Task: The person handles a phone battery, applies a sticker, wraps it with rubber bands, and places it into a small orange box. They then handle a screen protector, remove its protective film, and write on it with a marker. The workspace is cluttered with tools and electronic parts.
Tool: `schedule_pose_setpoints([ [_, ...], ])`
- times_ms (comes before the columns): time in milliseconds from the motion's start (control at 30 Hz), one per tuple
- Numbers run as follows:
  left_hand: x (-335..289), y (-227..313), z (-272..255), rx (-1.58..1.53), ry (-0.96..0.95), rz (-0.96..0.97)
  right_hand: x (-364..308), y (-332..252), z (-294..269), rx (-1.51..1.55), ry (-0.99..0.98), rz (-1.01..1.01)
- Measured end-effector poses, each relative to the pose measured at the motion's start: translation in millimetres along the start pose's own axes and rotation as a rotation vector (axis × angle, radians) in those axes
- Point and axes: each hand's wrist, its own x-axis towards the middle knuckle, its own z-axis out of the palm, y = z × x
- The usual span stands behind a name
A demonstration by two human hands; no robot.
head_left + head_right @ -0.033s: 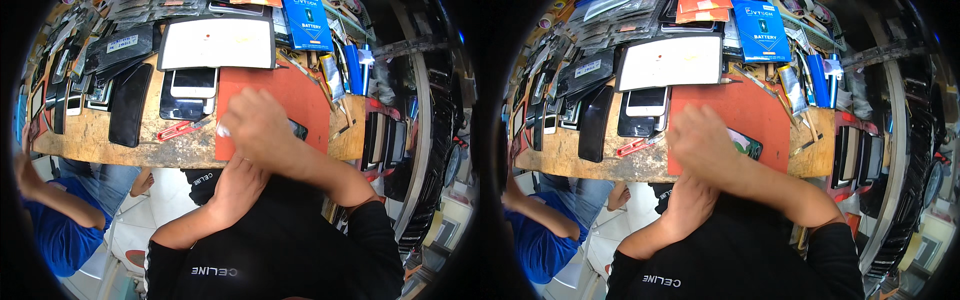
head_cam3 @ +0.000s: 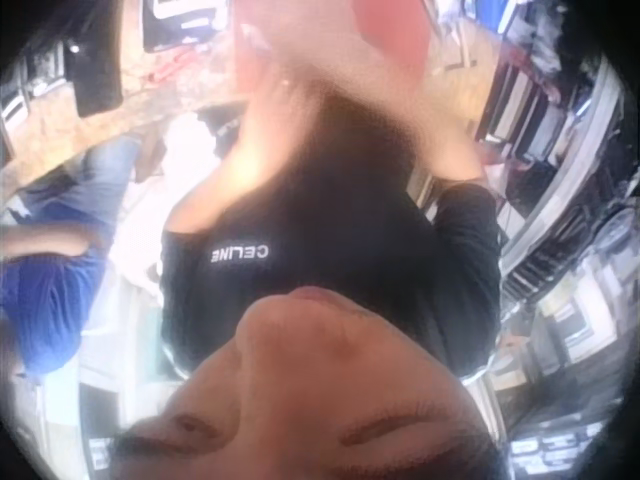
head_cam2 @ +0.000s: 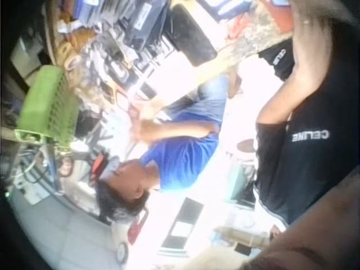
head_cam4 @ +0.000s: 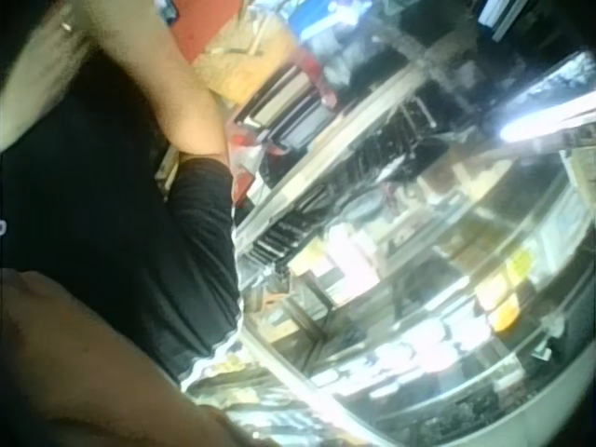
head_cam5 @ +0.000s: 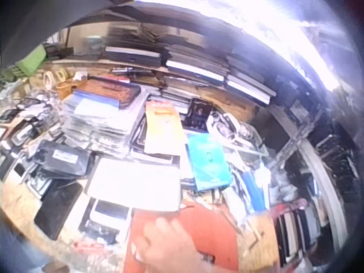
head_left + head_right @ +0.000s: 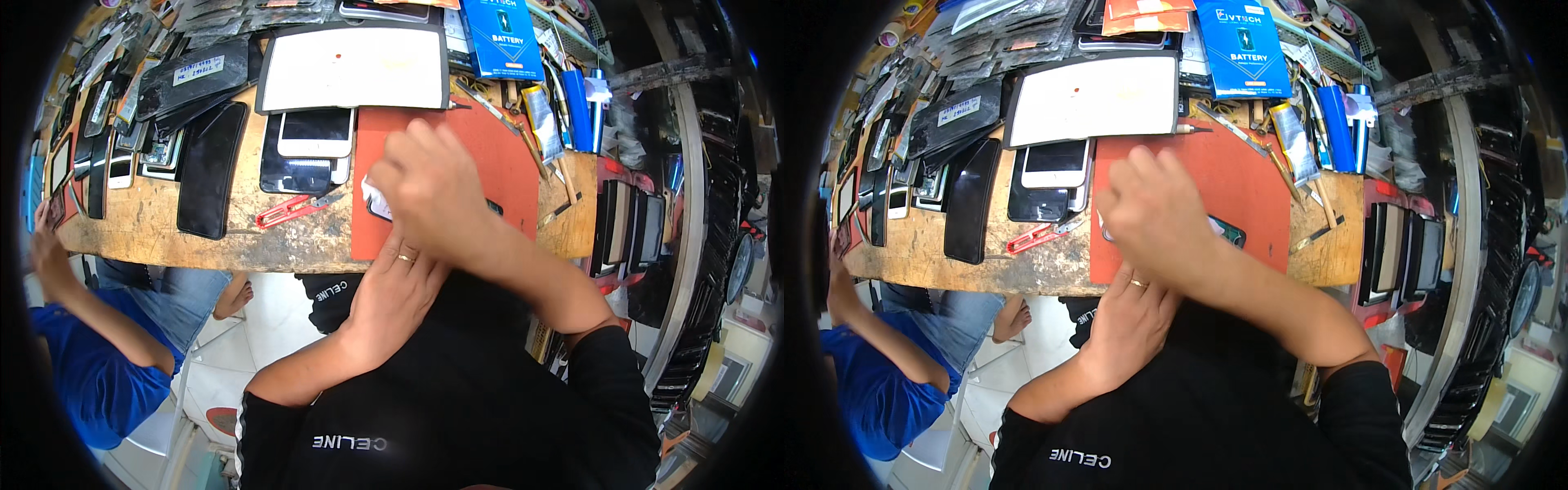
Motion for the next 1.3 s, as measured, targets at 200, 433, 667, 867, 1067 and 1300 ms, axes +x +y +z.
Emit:
schedule_pose_setpoints([
  [200,5,-3,-6,0.094,-0.094,0.024,-19,4,-37,0.125,0.061,0.05],
  [433,59,-83,-86,-0.164,0.128,0.003,-116,-2,-84,0.277,0.028,0.369],
  [667,137,-119,-74,-0.033,-0.127,0.408,-127,-20,-28,0.102,0.072,0.448],
  [867,153,-129,-76,-0.177,-0.263,0.443,-44,-38,6,0.025,0.121,0.321],
  [1067,153,-131,-72,-0.24,-0.309,0.451,-88,-23,-56,-0.001,0.237,0.484],
  [1300,159,-121,-84,-0.14,-0.345,0.451,-64,-34,-11,-0.002,0.245,0.359],
])
